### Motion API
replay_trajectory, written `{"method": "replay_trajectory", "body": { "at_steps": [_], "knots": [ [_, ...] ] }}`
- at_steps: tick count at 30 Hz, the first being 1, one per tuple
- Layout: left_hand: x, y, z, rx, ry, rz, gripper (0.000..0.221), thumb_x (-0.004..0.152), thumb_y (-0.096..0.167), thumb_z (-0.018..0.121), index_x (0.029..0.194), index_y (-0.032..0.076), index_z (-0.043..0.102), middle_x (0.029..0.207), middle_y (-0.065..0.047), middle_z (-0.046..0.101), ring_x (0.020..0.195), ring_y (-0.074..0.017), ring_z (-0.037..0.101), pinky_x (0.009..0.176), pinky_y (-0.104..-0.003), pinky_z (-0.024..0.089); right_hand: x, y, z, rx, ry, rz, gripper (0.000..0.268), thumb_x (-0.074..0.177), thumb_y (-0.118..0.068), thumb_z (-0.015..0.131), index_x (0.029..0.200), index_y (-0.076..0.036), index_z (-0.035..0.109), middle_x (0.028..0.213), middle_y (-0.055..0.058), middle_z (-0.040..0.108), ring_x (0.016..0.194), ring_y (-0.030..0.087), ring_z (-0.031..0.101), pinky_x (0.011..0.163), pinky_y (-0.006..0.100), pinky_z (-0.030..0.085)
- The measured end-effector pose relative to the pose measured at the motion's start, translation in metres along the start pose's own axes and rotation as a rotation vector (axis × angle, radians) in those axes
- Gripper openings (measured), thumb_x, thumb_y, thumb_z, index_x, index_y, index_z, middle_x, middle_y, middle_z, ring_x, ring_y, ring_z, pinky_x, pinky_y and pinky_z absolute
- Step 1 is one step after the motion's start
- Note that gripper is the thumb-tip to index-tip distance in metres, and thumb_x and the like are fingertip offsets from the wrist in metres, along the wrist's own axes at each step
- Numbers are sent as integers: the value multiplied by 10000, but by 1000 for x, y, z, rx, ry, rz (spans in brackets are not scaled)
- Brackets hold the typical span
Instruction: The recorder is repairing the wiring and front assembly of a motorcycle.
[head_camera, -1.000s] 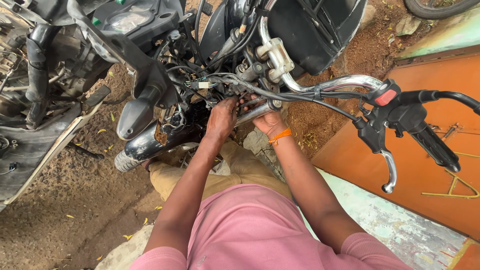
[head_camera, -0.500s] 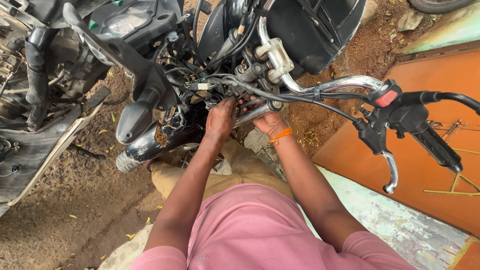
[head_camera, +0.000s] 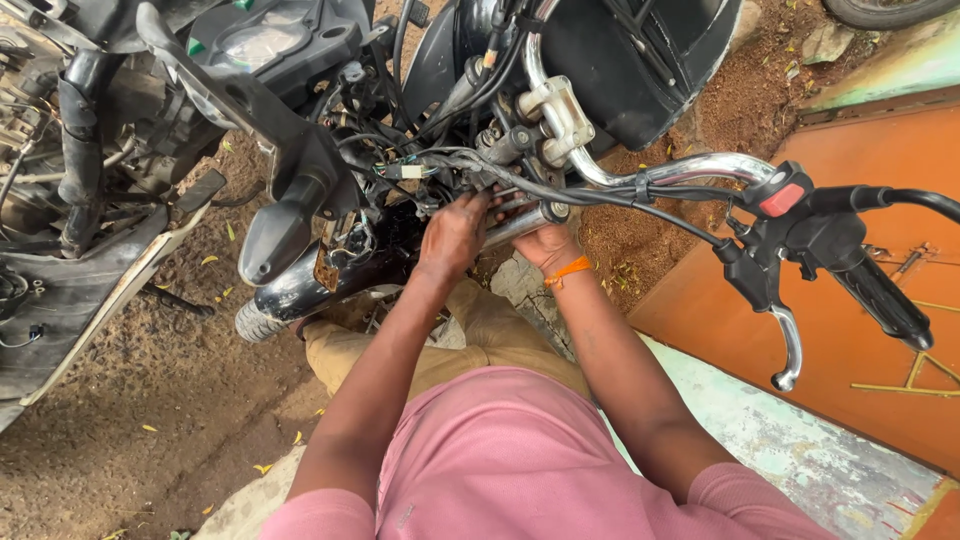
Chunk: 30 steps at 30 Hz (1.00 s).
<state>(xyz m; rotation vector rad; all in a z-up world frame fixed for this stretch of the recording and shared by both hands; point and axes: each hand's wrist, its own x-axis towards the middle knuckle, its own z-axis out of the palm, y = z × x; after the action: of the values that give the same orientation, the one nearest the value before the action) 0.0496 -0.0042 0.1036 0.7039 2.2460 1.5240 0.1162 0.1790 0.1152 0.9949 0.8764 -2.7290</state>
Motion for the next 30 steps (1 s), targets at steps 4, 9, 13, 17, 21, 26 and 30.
{"method": "replay_trajectory", "body": {
  "at_steps": [4, 9, 13, 17, 21, 26, 30],
  "knots": [
    [-2, -4, -1, -3, 52, 40, 252, 928, 70, 651, 1176, 41, 687, 1049, -205, 718, 865, -408, 707, 742, -477, 575, 0, -3, -6, -57, -25, -26, 230, 955, -234, 735, 1083, -44, 718, 1165, 159, 724, 1053, 278, 681, 893, 391, 560],
    [-15, -12, -3, 68, -34, -122, 209, 958, 65, 603, 1163, 45, 642, 1030, -234, 709, 879, -441, 690, 760, -517, 553, -1, 10, -30, -74, 101, -96, 199, 1013, -193, 654, 1172, -83, 701, 1165, 87, 699, 1101, 295, 676, 954, 428, 557],
    [-19, 2, -36, 29, -60, -138, 270, 921, 22, 580, 1178, 56, 655, 1046, -243, 706, 894, -465, 670, 756, -543, 536, -20, 23, -43, -302, 192, -209, 243, 1021, -196, 644, 1196, -33, 690, 1192, 119, 723, 1113, 258, 665, 1009, 411, 553],
    [-38, -8, -66, -19, -85, 5, 356, 803, 24, 602, 1148, 71, 677, 1023, -226, 716, 919, -446, 688, 758, -540, 541, -58, 40, -38, -291, 438, -139, 282, 962, -229, 605, 1181, -60, 663, 1152, 56, 735, 1094, 205, 698, 990, 370, 556],
    [-82, -23, -124, 34, -188, 235, 345, 773, 49, 618, 1114, 72, 661, 1005, -198, 731, 945, -432, 702, 802, -526, 554, -103, 112, 21, -322, 598, -230, 224, 991, -218, 634, 1107, -33, 682, 1060, 62, 762, 1012, 183, 696, 941, 336, 550],
    [-131, -48, -181, 163, -521, -103, 251, 942, 189, 640, 1147, 45, 658, 866, -255, 700, 853, -472, 676, 775, -566, 517, -113, 243, 96, -428, 541, -185, 199, 998, -194, 663, 1060, -13, 717, 954, 76, 751, 867, 179, 686, 795, 313, 549],
    [-157, -44, -219, -41, -495, -229, 227, 958, 210, 647, 1071, 30, 725, 944, -241, 717, 914, -451, 685, 804, -516, 532, -114, 338, 109, -664, 438, -132, 225, 965, -162, 653, 1124, -20, 726, 958, 40, 750, 843, 109, 680, 770, 261, 544]
  ]
}}
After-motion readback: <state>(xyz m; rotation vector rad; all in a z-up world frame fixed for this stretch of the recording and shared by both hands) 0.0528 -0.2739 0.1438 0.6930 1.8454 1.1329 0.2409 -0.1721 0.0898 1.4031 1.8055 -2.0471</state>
